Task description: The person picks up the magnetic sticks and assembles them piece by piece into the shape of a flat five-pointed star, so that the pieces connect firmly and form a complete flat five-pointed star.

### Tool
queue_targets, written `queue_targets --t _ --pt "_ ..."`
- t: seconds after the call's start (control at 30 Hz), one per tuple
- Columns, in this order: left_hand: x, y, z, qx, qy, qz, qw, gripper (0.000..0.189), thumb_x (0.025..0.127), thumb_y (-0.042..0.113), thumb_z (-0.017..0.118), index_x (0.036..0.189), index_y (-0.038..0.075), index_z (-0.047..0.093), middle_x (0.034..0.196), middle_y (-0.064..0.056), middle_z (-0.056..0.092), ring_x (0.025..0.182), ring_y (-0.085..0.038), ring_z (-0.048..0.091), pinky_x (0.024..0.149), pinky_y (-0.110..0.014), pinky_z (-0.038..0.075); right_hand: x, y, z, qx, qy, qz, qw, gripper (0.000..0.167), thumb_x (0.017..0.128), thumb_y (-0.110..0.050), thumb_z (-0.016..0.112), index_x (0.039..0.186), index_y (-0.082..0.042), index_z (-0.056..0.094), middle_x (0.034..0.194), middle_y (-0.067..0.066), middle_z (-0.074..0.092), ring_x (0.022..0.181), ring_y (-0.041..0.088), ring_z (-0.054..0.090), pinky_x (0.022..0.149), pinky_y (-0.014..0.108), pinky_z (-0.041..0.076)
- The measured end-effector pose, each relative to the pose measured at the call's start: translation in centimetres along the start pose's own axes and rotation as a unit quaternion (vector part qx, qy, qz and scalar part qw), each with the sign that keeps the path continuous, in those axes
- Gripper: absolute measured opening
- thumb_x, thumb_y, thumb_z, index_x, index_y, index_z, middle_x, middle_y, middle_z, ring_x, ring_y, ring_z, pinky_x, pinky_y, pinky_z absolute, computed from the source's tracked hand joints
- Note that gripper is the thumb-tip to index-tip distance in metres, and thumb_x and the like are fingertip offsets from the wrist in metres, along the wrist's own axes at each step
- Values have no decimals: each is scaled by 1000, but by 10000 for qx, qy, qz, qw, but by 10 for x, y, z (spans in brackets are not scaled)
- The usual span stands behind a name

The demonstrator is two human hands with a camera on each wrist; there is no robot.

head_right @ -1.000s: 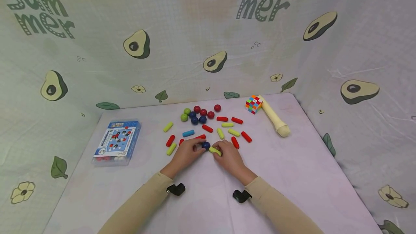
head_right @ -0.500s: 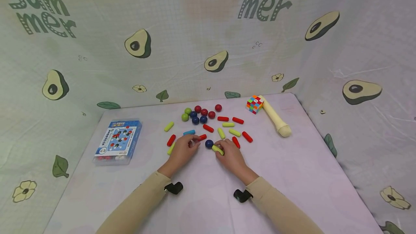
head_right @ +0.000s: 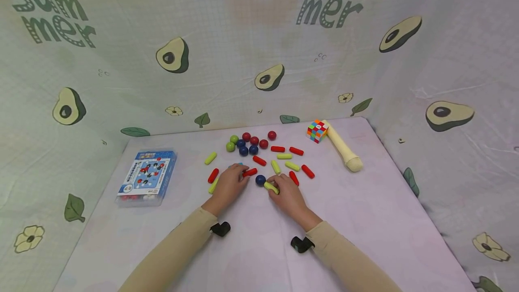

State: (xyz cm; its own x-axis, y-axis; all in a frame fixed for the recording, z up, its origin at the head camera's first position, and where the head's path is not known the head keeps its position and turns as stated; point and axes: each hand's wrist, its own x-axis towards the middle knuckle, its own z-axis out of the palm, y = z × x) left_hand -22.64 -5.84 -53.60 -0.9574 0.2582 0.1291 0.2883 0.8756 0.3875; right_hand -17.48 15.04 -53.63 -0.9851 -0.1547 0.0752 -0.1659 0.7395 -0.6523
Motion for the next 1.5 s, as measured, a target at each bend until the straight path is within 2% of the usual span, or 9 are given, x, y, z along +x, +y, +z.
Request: queue_targets --t 0.27,0.43,0.6,0.77,0.9,1.07,1.27,1.5 --pt "-2 -1 0 66 44 -19 10000 27 92 22 77 117 12 73 111 -3 69 101 -17 65 90 -31 56 0 1 1 11 -37 10 10000 26 92 -15 76 117 -15 70 89 -2 55 79 14 50 68 29 45" --pt "-6 2 -4 88 -41 -113 9999 26 91 20 78 114 11 72 118 -5 68 113 -20 63 95 -35 54 0 0 -1 18 -35 19 10000 26 92 -15 76 117 -15 70 90 -2 55 79 14 50 68 30 45" --pt "-9 5 -6 207 -117 -4 9997 36 91 27 78 123 11 70 123 -7 67 119 -23 61 98 -39 53 0 0 -1 7 -14 -16 10000 26 91 -14 76 117 -15 70 90 -2 55 78 14 50 67 30 45" --pt "-10 4 -5 188 -151 112 9996 35 93 25 77 127 16 72 116 -4 67 109 -20 64 92 -35 55 0 1 0 57 -67 18 10000 27 92 -15 76 118 -15 70 90 -2 55 79 14 50 68 29 45" --pt "-11 2 -5 57 -170 91 9998 32 94 23 76 125 18 74 106 -1 66 95 -15 62 84 -30 56 0 1 0 65 -31 -6 10000 27 91 -14 76 117 -15 70 89 -2 55 78 14 50 67 29 45" --pt "-14 1 -5 -298 -214 -128 9992 32 95 24 74 127 20 74 105 1 67 93 -12 60 82 -27 55 0 0 -1 98 -14 -18 9999 27 91 -14 76 117 -15 70 89 -2 55 77 14 50 66 29 44" --pt "-20 -1 -6 -736 -198 -342 9965 30 95 23 74 125 20 75 96 2 65 77 -12 54 65 -24 47 0 -1 -1 87 -42 7 10000 26 92 -14 75 117 -15 70 89 -2 55 78 14 50 67 30 44" --pt "-29 -1 -9 -988 -319 -464 9935 31 93 23 76 124 20 75 95 3 65 78 -13 53 66 -24 46 0 -2 -2 76 -23 -21 10000 27 91 -14 76 117 -14 70 89 -2 55 77 14 49 66 29 43"
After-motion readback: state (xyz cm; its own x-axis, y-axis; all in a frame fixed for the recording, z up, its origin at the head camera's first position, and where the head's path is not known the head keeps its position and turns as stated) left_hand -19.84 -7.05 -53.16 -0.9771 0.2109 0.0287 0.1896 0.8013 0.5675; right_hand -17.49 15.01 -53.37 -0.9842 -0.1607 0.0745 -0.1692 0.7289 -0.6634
